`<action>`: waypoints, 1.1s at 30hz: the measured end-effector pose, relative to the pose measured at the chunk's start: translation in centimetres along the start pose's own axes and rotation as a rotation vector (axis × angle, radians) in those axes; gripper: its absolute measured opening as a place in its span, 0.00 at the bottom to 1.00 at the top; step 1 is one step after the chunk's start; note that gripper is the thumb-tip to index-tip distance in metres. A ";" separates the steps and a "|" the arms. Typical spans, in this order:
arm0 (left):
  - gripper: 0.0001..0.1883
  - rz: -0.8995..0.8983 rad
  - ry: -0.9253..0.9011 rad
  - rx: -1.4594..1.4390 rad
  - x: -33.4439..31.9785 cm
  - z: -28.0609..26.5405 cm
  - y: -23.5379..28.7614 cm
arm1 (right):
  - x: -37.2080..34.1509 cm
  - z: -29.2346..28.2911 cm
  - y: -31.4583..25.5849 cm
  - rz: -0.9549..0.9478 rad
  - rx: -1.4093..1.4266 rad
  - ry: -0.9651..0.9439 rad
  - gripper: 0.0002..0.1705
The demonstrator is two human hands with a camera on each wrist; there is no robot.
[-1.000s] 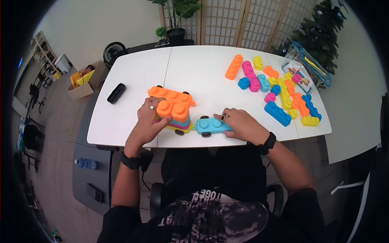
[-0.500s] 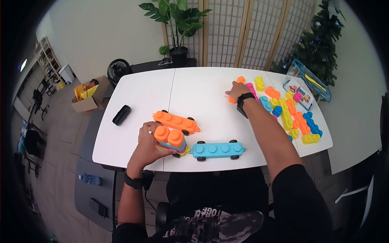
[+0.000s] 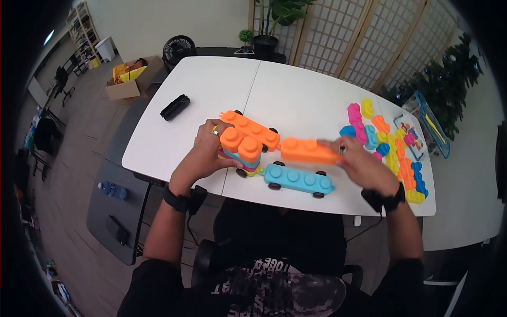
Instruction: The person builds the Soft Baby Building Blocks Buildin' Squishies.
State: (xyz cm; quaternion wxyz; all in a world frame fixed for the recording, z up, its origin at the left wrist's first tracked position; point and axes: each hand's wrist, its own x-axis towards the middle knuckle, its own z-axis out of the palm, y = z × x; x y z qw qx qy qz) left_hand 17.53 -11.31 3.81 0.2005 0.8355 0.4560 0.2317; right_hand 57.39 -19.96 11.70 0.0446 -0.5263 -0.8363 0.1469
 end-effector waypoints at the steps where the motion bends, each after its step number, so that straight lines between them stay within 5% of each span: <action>1: 0.42 -0.008 0.008 -0.006 -0.1 0.1 0.0 | -1.0 0.1 -2.4 0.062 0.035 -0.059 0.36; 7: 0.50 0.023 0.044 0.077 0.1 0.3 -0.3 | -3.3 4.9 -4.6 0.021 -0.075 0.138 0.37; 18: 0.49 -0.069 0.019 -0.036 0.5 0.3 0.5 | -4.0 6.7 -4.6 0.025 -0.206 0.088 0.42; 21: 0.52 0.029 0.055 0.057 0.6 0.9 -0.6 | -3.9 8.5 -3.9 0.026 -0.216 0.126 0.46; 26: 0.50 0.008 0.060 -0.008 0.4 0.6 0.2 | -3.9 10.8 -4.2 0.059 -0.426 0.234 0.49; 33: 0.46 0.110 0.060 0.022 0.1 0.4 -0.2 | -3.7 11.4 -3.9 0.049 -0.319 0.302 0.49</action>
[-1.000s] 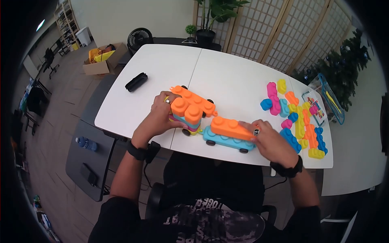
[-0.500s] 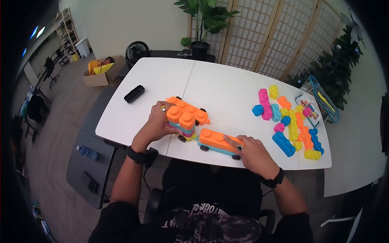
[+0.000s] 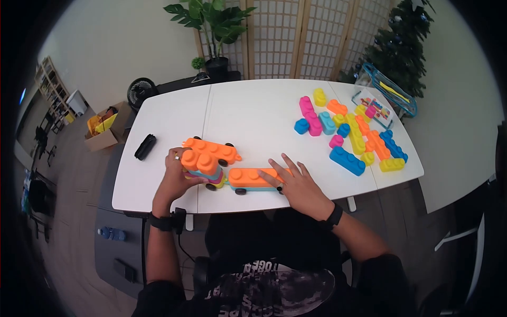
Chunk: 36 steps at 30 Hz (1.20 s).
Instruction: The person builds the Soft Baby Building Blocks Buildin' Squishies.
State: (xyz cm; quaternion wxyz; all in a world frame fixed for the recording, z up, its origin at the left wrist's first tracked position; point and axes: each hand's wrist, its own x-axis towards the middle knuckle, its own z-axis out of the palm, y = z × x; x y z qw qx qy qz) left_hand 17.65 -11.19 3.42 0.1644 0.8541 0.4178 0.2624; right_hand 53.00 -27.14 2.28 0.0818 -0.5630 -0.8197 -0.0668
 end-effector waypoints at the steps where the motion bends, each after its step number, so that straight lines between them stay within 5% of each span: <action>1: 0.46 0.037 -0.004 0.014 0.3 -0.1 0.2 | 0.0 0.1 0.1 0.004 0.020 0.003 0.49; 8: 0.46 0.022 0.006 0.042 0.5 0.7 0.3 | 0.2 -0.2 -0.1 0.057 -0.170 0.043 0.48; 12: 0.45 -0.062 0.107 -0.084 0.5 1.5 0.3 | 0.4 0.4 0.2 0.067 -0.047 0.041 0.49; 20: 0.47 -0.006 -0.002 0.054 1.0 0.4 1.5 | 0.7 -0.4 1.7 0.035 0.076 -0.064 0.48; 30: 0.50 0.121 0.002 0.073 1.7 1.3 0.0 | 1.1 2.2 3.0 0.023 0.042 0.170 0.37; 36: 0.52 0.100 -0.067 0.040 3.2 0.9 1.2 | 1.0 1.5 3.3 0.150 0.219 0.080 0.40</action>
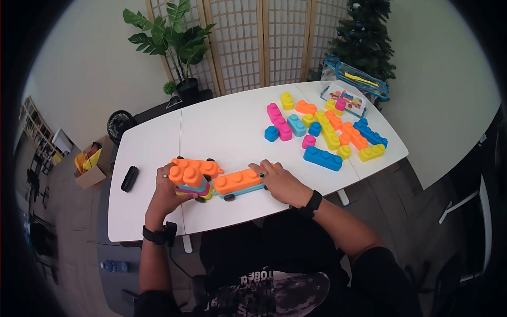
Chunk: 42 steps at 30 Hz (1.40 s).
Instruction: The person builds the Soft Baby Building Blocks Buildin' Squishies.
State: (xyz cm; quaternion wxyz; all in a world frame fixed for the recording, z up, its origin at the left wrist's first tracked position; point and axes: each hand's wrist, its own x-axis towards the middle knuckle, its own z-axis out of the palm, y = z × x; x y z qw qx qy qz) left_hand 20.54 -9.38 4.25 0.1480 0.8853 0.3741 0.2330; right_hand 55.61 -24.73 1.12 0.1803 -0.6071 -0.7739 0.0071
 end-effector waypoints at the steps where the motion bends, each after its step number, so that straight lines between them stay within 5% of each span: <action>1: 0.53 0.000 -0.008 0.007 0.4 0.0 0.0 | 0.0 -0.3 0.2 0.009 0.002 -0.012 0.41; 10: 0.51 -0.005 -0.068 0.109 1.1 -0.3 0.6 | 2.0 -5.1 1.6 0.109 0.244 -0.330 0.38; 22: 0.34 -0.095 -0.053 0.031 -0.6 -1.1 1.2 | 0.5 -5.1 0.7 0.141 0.190 -0.336 0.42; 31: 0.42 -0.073 -0.059 -0.010 -1.2 -1.0 -0.1 | -0.4 -4.9 0.4 0.103 0.204 -0.262 0.44; 42: 0.39 -0.124 -0.081 -0.063 -1.7 -0.9 0.1 | -1.5 -4.3 -0.1 0.131 0.260 -0.244 0.51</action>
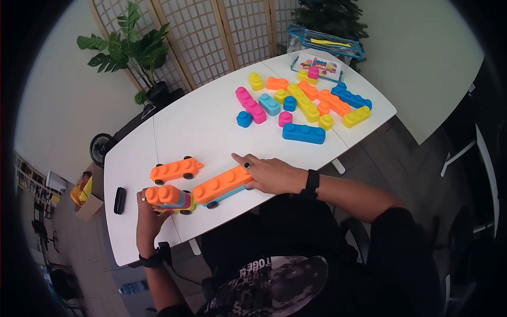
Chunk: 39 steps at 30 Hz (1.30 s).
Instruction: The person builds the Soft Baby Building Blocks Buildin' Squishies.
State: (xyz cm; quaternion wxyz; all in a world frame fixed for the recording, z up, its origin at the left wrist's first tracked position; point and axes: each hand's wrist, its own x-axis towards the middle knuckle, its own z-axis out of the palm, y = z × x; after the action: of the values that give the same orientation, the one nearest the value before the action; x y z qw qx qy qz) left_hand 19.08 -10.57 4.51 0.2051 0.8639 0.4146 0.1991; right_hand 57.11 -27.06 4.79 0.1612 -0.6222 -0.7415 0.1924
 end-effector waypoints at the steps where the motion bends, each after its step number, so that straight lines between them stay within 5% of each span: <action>1: 0.39 -0.015 0.013 -0.023 0.0 0.1 -0.1 | -0.1 0.0 0.1 -0.003 0.009 0.013 0.52; 8: 0.42 0.021 0.002 0.010 -0.3 0.7 -0.7 | -2.3 -1.6 2.6 -0.087 -0.047 0.165 0.36; 13: 0.42 -0.024 0.041 -0.061 -0.4 1.2 -0.5 | -6.2 -8.6 8.8 0.106 -0.175 0.332 0.23; 16: 0.41 -0.023 0.089 -0.130 -0.3 1.8 -1.4 | -8.9 -12.9 15.3 0.417 -0.315 0.504 0.19; 18: 0.40 -0.068 0.088 -0.138 -0.5 1.8 -0.9 | -11.4 -14.7 19.5 0.450 -0.459 0.585 0.24; 23: 0.39 -0.047 0.067 -0.065 0.0 1.5 -0.3 | -12.0 -16.3 24.6 0.731 -0.368 0.425 0.26; 27: 0.40 -0.070 0.069 -0.078 0.3 1.5 -0.4 | -10.6 -15.0 27.8 0.641 -0.341 0.410 0.26; 32: 0.41 -0.061 0.045 -0.100 0.7 1.5 -0.6 | -8.6 -15.5 26.6 0.756 -0.336 0.313 0.26; 39: 0.41 -0.061 0.070 -0.105 0.6 1.7 -0.8 | -7.9 -16.6 24.6 0.721 -0.328 0.441 0.22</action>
State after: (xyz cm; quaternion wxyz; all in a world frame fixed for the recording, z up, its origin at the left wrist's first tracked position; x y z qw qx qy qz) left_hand 19.77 -9.93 2.79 0.2414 0.8316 0.4365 0.2441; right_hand 87.60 -29.67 7.40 0.1372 -0.8842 -0.4460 -0.0209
